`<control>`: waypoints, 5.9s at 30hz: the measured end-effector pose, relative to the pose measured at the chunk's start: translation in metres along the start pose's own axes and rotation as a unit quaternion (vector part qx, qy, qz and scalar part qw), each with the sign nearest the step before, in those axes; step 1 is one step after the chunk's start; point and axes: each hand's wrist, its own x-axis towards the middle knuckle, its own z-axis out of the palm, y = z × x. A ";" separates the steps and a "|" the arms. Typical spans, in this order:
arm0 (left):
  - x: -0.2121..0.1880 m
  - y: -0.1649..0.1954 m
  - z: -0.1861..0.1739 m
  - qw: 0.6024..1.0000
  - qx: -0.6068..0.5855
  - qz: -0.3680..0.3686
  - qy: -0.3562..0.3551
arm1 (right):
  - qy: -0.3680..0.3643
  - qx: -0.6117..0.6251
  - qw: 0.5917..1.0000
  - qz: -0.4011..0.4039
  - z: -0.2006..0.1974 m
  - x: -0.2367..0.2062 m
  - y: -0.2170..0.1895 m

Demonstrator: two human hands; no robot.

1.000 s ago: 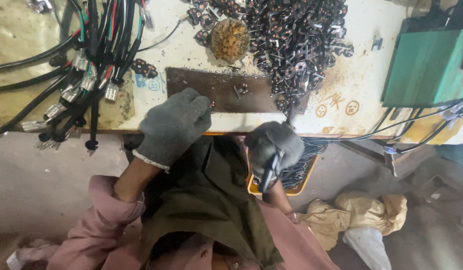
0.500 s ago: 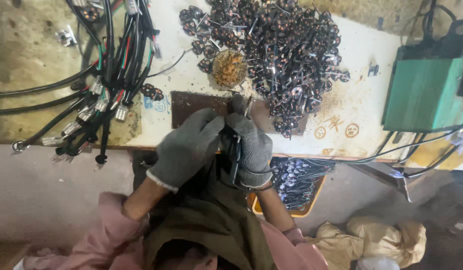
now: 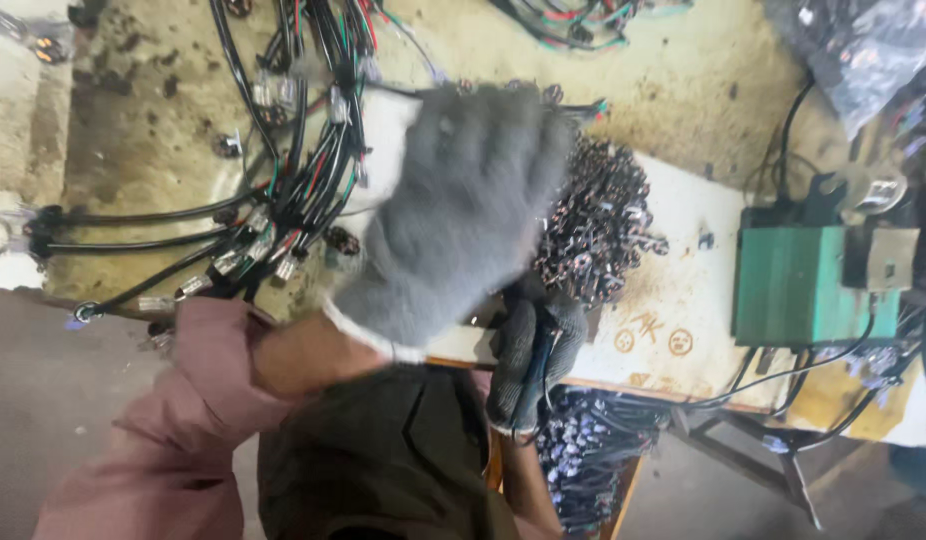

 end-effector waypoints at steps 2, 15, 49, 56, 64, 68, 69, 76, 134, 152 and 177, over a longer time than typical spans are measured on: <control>-0.012 0.033 -0.018 0.976 -0.215 0.044 -0.001 | -0.035 0.028 0.999 0.030 -0.006 -0.007 0.006; -0.071 -0.148 0.140 0.923 0.045 -0.346 -0.163 | -0.033 0.065 0.996 0.048 0.009 0.017 0.003; -0.215 0.013 0.056 0.698 -0.511 -0.457 -0.207 | -0.137 0.043 0.980 -0.139 -0.031 -0.007 -0.009; -0.223 0.023 0.063 0.722 -0.521 -0.413 -0.192 | -0.238 -0.291 0.892 -0.252 -0.007 0.004 -0.057; -0.230 0.030 0.065 0.704 -0.536 -0.430 -0.181 | -0.234 -0.019 0.964 0.125 0.011 -0.003 -0.072; -0.221 0.036 0.069 0.644 -0.568 -0.493 -0.142 | -0.152 -0.122 0.981 -0.005 0.015 -0.010 -0.076; -0.220 0.038 0.068 0.593 -0.581 -0.538 -0.147 | -0.158 -0.174 0.971 -0.047 0.015 -0.011 -0.077; -0.210 0.031 0.055 0.950 -0.281 -0.100 -0.092 | -0.185 -0.269 0.940 -0.103 0.004 -0.012 -0.059; -0.152 -0.017 0.097 0.895 -0.326 -0.281 -0.115 | -0.089 -0.144 0.975 -0.147 -0.002 0.019 -0.029; -0.153 -0.023 0.112 0.890 -0.330 -0.281 -0.140 | -0.121 -0.263 0.934 -0.212 0.001 0.022 -0.027; -0.185 0.011 0.100 0.869 -0.367 -0.232 -0.239 | -0.220 -0.286 0.921 -0.144 -0.032 0.005 -0.022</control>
